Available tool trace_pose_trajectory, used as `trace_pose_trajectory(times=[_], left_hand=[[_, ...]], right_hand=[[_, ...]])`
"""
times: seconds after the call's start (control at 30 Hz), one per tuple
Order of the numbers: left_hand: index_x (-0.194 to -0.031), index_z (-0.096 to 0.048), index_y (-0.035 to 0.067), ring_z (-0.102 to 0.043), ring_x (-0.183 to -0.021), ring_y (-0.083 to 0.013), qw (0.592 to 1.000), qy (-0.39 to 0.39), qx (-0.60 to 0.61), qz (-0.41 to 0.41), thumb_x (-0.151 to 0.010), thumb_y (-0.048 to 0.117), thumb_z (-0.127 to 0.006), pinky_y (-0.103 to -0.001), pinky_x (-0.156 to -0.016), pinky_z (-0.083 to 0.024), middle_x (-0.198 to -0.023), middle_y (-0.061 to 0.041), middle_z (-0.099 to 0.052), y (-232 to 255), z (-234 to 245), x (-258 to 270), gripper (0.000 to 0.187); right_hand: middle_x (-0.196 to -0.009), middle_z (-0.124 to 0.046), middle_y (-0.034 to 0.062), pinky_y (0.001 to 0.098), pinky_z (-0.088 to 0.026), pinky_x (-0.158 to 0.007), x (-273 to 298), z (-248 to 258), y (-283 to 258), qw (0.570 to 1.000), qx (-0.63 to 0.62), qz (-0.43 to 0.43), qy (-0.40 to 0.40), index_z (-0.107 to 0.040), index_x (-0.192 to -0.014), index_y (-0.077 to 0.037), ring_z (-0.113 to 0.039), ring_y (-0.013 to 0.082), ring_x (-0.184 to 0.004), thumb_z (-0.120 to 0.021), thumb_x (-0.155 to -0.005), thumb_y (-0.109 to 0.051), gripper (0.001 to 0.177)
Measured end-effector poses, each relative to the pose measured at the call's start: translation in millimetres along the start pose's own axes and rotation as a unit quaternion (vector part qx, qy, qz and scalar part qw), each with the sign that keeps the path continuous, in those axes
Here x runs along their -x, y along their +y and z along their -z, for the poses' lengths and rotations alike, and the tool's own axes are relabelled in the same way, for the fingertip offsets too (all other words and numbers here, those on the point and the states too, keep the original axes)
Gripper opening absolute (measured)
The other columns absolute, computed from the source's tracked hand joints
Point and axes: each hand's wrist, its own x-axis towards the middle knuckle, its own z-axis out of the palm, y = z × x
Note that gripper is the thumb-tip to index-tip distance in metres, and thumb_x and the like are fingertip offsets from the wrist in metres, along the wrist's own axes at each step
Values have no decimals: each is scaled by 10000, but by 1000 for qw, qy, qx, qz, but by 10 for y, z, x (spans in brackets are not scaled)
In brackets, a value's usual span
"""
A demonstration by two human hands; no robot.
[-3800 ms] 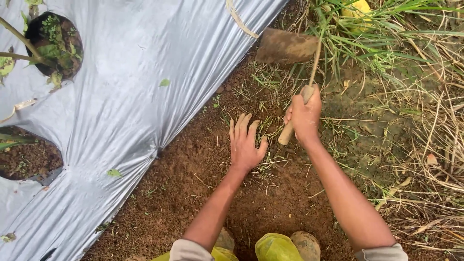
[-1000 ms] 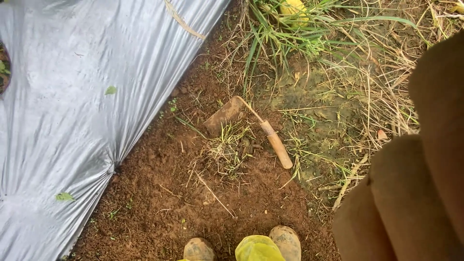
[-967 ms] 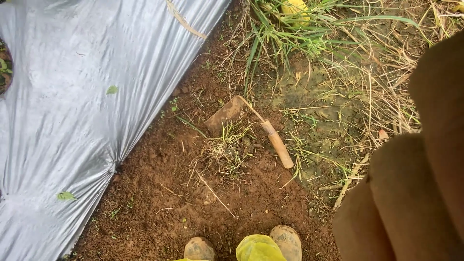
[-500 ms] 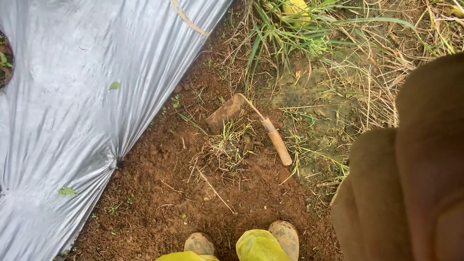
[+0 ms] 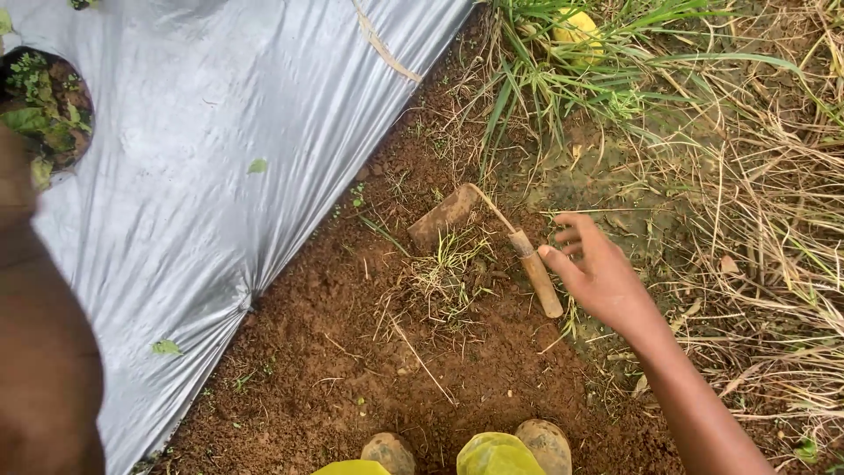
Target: Weeding and cleaning a vegetable garden by scraping the soil with a hand hoe and removing debris from around plants by hand.
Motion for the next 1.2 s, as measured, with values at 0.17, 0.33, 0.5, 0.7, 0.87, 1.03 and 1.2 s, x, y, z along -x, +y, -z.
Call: trace_pose_trajectory(times=[0.17,0.33,0.5,0.7,0.87,1.03,1.2], left_hand=[[-1028,-526,-139,-548,-570,-340,996,12,-84,9,-858,38,-567,-463,-724,-653,-692,-287,-469,-540,-499,90,249],[-1014,-684,7,-637,-760,-244,949,-98,-300,11,-946,25,-574,-364,-776,-542,-810,-145,-656,-1252,-385,231,130],[-1033,-702,76,-635,-911,-238,917,-137,-374,33,-921,-16,-625,-383,-848,-502,-925,-79,-654,-2113,-64,552,164],[-1171,-627,121,-533,-1175,-309,815,-187,-548,-18,-909,98,-669,-488,-975,-436,-1228,-84,-533,-2536,139,873,266],[-1259,-580,90,-481,-1275,-362,782,-181,-593,-70,-896,86,-667,-532,-1057,-395,-1314,-147,-496,-2773,293,942,373],[-1349,-536,71,-429,-1357,-402,775,-169,-604,-75,-887,101,-680,-568,-1120,-345,-1395,-180,-463,-2822,260,1028,485],[-1443,-482,56,-322,-1483,-411,757,-207,-619,-38,-903,132,-683,-604,-1231,-190,-1515,-209,-406,-2825,237,1201,581]], right_hand=[[-1222,-648,278,560,-519,-973,-104,-514,913,951,252,-129,-123,-529,-1419,12,-627,420,-1193,-718,-924,-325,628],[-1080,-661,247,582,-532,-846,-209,-684,1429,962,253,-70,-75,-576,-1252,-19,-675,456,-1024,-685,-923,-264,425],[-868,-675,231,512,-543,-700,-448,-618,1033,992,66,-105,-41,-542,-1313,-49,-722,379,-791,-619,-883,-56,437],[-709,-623,219,428,-446,-546,-534,-530,354,997,24,-47,64,-629,-1222,-34,-540,280,-561,-660,-962,-77,265],[-679,-476,-8,235,-445,-379,-867,-768,-17,949,-275,54,145,-249,-1556,34,-457,81,-454,-443,-992,3,597],[-597,-459,-36,229,-407,-301,-875,-1192,241,954,-291,-50,44,-329,-1471,43,-423,78,-379,-440,-953,-10,532],[-532,-503,35,255,-391,-314,-634,-1129,569,990,-129,-58,-16,-516,-1187,43,-469,136,-332,-451,-891,41,303]])
